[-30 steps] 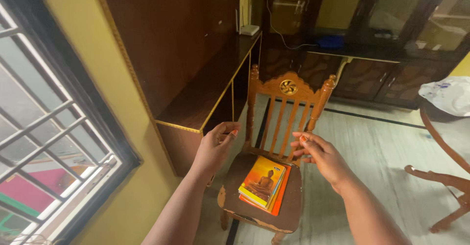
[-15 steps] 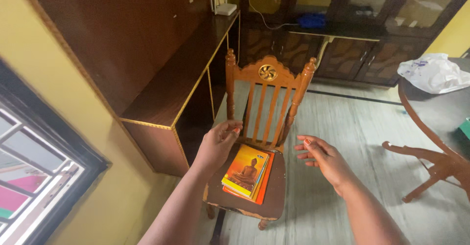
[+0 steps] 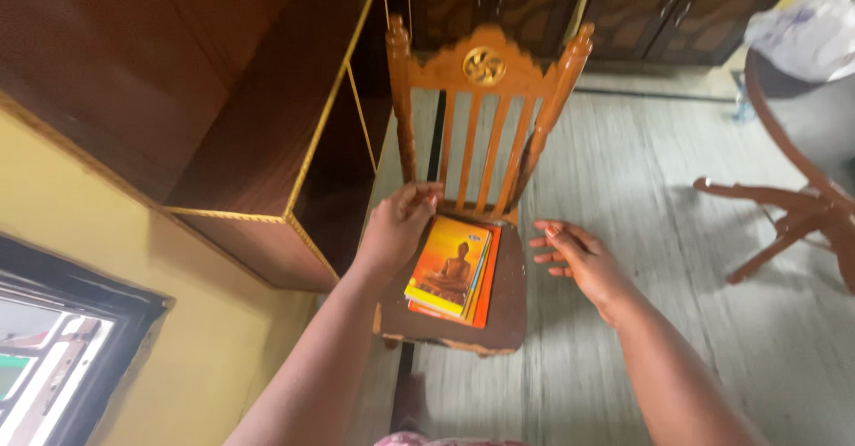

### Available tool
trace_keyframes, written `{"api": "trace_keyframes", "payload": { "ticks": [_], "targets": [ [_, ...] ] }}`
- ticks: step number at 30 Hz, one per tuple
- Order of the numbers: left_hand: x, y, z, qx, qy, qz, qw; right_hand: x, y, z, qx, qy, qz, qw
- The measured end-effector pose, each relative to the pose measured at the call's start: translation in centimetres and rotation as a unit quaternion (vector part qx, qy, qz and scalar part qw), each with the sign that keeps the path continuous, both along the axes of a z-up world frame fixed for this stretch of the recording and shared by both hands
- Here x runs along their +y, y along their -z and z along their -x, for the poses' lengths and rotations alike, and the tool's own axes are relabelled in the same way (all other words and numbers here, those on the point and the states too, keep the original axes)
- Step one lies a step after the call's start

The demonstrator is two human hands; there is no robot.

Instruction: The person picks up several notebooks and folders one at a time from a chair and places them in a stack inside a cabinet shelf before closing the cabinet doors.

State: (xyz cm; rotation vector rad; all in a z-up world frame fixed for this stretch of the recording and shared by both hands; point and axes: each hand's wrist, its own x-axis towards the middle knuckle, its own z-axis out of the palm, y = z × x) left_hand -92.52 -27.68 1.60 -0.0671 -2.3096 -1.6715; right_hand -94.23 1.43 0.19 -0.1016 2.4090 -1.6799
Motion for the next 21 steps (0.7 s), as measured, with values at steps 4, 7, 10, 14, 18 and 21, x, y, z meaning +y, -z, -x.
{"api": "trace_keyframes", "payload": {
  "ticks": [4, 7, 10, 14, 18, 21],
  "targets": [
    [-0.7, 1.8, 2.6, -0.010, 0.024, -0.025, 0.999, -1.1, 2.3, 1.9, -0.014, 0.014, 0.003, 1.000],
    [-1.1, 3.5, 4.3, -0.028, 0.033, -0.038, 0.998, -1.6, 3.9, 3.3, -0.029, 0.025, 0.005, 0.999],
    [-1.4, 5.6, 5.6, -0.053, 0.025, -0.029, 0.998, -2.0, 5.8, 4.6, -0.045, 0.040, 0.014, 0.998],
    [-2.1, 9.8, 8.2, -0.069, 0.030, -0.002, 0.997, -2.5, 8.9, 6.3, -0.075, 0.052, 0.025, 0.995],
    [-2.5, 15.0, 11.5, -0.093, 0.065, -0.061, 0.992, -2.5, 12.6, 7.9, -0.111, 0.068, 0.029, 0.991],
    [-2.9, 18.8, 13.9, -0.127, 0.067, -0.061, 0.988, -2.5, 15.7, 9.2, -0.125, 0.066, 0.052, 0.989]
  ]
}}
